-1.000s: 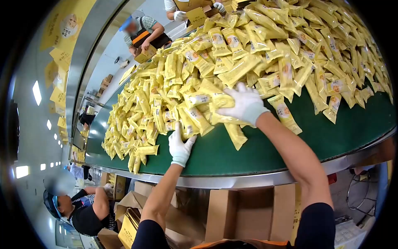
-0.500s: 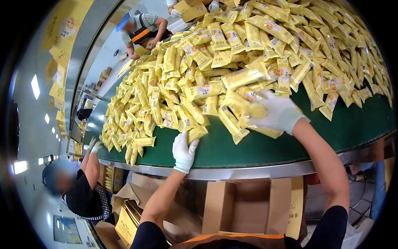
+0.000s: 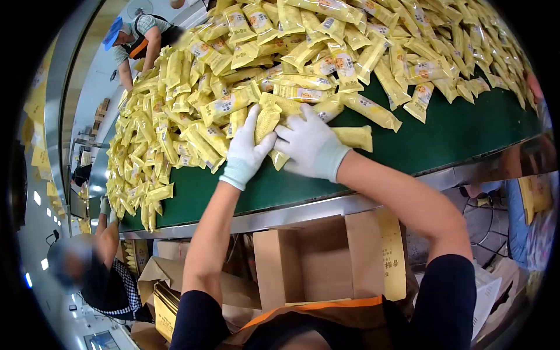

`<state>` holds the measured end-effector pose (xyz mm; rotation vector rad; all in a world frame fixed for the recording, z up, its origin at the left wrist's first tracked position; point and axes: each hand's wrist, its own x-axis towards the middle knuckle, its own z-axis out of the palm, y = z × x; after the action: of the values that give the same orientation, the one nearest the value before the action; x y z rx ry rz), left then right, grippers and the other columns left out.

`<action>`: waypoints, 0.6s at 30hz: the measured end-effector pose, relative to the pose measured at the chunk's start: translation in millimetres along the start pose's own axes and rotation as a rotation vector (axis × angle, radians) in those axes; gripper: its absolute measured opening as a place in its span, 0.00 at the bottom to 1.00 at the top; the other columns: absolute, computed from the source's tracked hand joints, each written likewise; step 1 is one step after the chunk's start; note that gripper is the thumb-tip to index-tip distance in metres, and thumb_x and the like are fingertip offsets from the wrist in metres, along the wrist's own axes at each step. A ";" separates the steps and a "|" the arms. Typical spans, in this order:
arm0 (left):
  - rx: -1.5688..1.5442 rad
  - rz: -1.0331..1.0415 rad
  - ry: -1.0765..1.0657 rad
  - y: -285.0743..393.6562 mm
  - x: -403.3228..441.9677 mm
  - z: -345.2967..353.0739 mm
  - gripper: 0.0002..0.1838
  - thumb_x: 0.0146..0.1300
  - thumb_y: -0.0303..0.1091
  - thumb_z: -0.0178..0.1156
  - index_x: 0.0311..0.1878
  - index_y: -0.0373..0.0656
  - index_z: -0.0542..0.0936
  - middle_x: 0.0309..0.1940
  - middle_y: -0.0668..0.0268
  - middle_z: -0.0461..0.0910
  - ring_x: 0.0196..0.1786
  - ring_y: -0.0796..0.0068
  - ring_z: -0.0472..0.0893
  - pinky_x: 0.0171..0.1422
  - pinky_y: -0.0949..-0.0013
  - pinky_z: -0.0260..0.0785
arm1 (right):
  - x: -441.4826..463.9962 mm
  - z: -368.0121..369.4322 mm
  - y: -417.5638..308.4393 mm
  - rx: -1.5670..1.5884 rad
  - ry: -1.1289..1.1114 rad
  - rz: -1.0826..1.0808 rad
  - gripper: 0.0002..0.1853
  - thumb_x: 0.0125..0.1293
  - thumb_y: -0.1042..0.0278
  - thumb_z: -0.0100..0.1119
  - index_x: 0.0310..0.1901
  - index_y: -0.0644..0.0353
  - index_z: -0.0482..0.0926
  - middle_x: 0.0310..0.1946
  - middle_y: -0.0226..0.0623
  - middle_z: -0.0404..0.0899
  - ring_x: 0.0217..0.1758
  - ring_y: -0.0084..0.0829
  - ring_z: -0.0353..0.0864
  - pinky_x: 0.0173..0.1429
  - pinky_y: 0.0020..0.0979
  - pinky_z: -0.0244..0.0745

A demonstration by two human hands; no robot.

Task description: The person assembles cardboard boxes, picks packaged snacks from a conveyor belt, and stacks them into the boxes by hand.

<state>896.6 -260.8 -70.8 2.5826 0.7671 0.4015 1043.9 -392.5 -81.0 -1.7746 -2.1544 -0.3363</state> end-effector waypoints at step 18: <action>0.254 0.076 -0.279 4.8 -60.0 -39.3 0.32 0.57 0.46 0.70 0.64 0.47 0.74 0.50 0.53 0.82 0.52 0.50 0.81 0.55 0.56 0.74 | -49.1 -59.9 96.6 0.091 -0.442 0.237 0.17 0.60 0.60 0.63 0.50 0.53 0.78 0.39 0.43 0.82 0.48 0.46 0.80 0.54 0.44 0.74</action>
<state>835.4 -286.7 -43.5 2.8269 0.6577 -0.0411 1153.0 -440.7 -48.0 -2.1804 -2.1493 0.2306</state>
